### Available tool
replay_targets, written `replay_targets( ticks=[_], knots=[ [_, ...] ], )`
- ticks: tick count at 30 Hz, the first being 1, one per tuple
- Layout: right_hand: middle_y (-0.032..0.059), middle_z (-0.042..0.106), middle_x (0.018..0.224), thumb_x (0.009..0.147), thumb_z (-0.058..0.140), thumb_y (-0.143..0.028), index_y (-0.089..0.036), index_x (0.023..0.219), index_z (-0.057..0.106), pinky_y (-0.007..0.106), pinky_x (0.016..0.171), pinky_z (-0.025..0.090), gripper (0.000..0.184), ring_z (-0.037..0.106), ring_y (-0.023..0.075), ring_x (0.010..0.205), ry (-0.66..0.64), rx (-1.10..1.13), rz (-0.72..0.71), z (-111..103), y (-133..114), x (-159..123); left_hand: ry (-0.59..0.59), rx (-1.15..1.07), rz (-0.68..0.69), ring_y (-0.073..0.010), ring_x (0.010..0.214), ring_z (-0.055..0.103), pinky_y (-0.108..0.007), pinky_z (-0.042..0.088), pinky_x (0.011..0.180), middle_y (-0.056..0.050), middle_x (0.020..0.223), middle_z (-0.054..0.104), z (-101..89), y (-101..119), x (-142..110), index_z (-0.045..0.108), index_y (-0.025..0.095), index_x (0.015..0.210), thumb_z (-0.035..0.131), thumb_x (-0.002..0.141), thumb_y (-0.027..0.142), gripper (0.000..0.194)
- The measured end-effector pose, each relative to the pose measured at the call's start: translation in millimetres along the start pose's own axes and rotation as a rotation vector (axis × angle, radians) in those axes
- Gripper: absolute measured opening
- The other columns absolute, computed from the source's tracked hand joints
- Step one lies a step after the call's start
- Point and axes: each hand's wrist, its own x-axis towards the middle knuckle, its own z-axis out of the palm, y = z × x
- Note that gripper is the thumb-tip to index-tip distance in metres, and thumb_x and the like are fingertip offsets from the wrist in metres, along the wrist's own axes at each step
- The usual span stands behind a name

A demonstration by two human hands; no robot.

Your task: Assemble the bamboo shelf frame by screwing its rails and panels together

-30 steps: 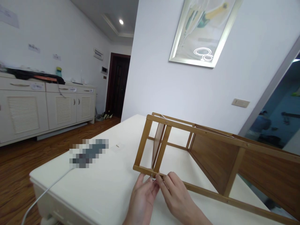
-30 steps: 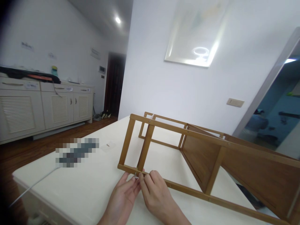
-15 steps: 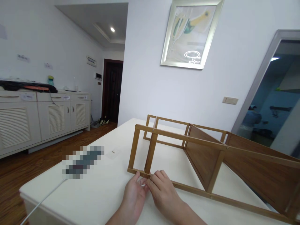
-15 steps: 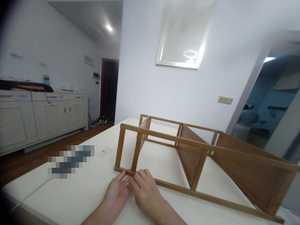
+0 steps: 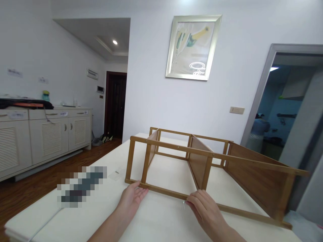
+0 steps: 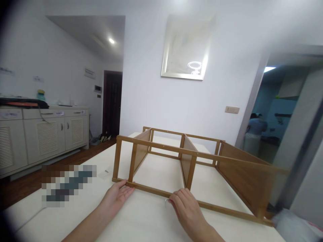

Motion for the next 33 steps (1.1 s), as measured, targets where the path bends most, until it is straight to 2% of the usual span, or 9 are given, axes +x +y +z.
replay_targets(
  ticks=[6,9,14,17,23,27,30,32,33],
  knots=[
    [0.0059,0.064,0.085,0.094,0.055,-0.015,-0.020,0.097,0.056,0.031,0.067,0.050,0.006,0.060,0.0179,0.076,0.127,-0.046,0.089,-7.7,33.7,-28.2,0.047,0.009,0.010,-0.0219,0.082,0.069,-0.040,0.059,0.088,-0.013,0.085,0.066,-3.8,6.0,5.6,0.057,0.011,0.092,0.060,0.084,0.004,0.011],
    [0.0063,0.064,0.087,0.096,0.052,-0.018,-0.021,0.093,0.055,0.031,0.067,0.053,0.005,0.063,0.0183,0.077,0.105,-0.028,0.177,-1.6,41.1,-41.9,0.061,0.004,0.021,-0.0221,0.084,0.069,-0.040,0.058,0.091,-0.013,0.086,0.066,-5.1,8.8,6.7,0.058,0.011,0.091,0.062,0.084,0.005,0.010],
    [0.0084,0.067,0.093,0.097,0.049,-0.024,-0.022,0.088,0.053,0.034,0.071,0.056,0.011,0.067,0.0212,0.088,-0.011,0.094,0.377,7.4,37.6,-54.6,0.088,-0.001,0.077,-0.0206,0.088,0.067,-0.038,0.056,0.093,-0.010,0.088,0.063,-7.9,14.8,5.9,0.056,0.013,0.092,0.059,0.086,0.005,0.010],
    [0.0054,0.068,0.084,0.098,0.047,-0.026,-0.022,0.088,0.054,0.032,0.067,0.055,0.013,0.067,0.0194,0.076,-0.083,0.172,0.470,12.5,32.2,-55.4,0.106,-0.003,0.136,-0.0185,0.086,0.065,-0.037,0.055,0.096,-0.006,0.083,0.060,-9.7,16.1,2.7,0.055,0.015,0.089,0.059,0.087,0.005,0.010],
    [0.0013,0.063,0.074,0.100,0.042,-0.026,-0.023,0.083,0.051,0.028,0.060,0.051,0.020,0.062,0.0159,0.065,-0.089,0.224,0.483,20.3,26.6,-55.9,0.092,-0.004,0.285,-0.0131,0.085,0.064,-0.029,0.045,0.107,-0.001,0.077,0.061,-11.4,5.1,-7.6,0.058,0.017,0.077,0.058,0.086,-0.001,0.020],
    [0.0015,0.063,0.076,0.102,0.038,-0.026,-0.023,0.083,0.050,0.028,0.061,0.051,0.022,0.062,0.0157,0.067,-0.076,0.258,0.458,19.9,29.1,-58.0,0.054,0.020,0.332,-0.0145,0.109,0.064,-0.027,0.039,0.111,-0.002,0.091,0.069,-9.7,-6.9,-18.3,0.066,0.018,0.084,0.064,0.079,-0.006,0.024],
    [0.0007,0.062,0.074,0.102,0.039,-0.027,-0.024,0.082,0.050,0.028,0.061,0.050,0.023,0.061,0.0156,0.065,-0.071,0.264,0.452,20.1,31.3,-57.9,0.072,0.107,0.355,-0.0199,0.133,0.051,-0.033,0.029,0.118,-0.005,0.114,0.070,-6.6,-16.0,-35.8,0.069,0.020,0.097,0.075,0.072,-0.001,0.033],
    [0.0006,0.062,0.073,0.102,0.040,-0.029,-0.024,0.081,0.050,0.028,0.059,0.050,0.024,0.060,0.0158,0.064,-0.085,0.265,0.452,21.6,31.7,-56.9,0.007,0.215,0.364,-0.0238,0.138,0.045,-0.038,0.024,0.121,-0.007,0.132,0.063,-2.5,-24.0,-51.2,0.069,0.022,0.105,0.079,0.071,0.005,0.039],
    [0.0007,0.061,0.072,0.102,0.040,-0.029,-0.024,0.081,0.051,0.028,0.059,0.049,0.024,0.060,0.0160,0.064,-0.098,0.269,0.451,22.6,31.5,-56.3,-0.069,0.276,0.356,-0.0256,0.137,0.046,-0.039,0.024,0.121,-0.008,0.137,0.061,0.5,-28.9,-58.9,0.070,0.022,0.107,0.079,0.071,0.006,0.040]
  ],
)
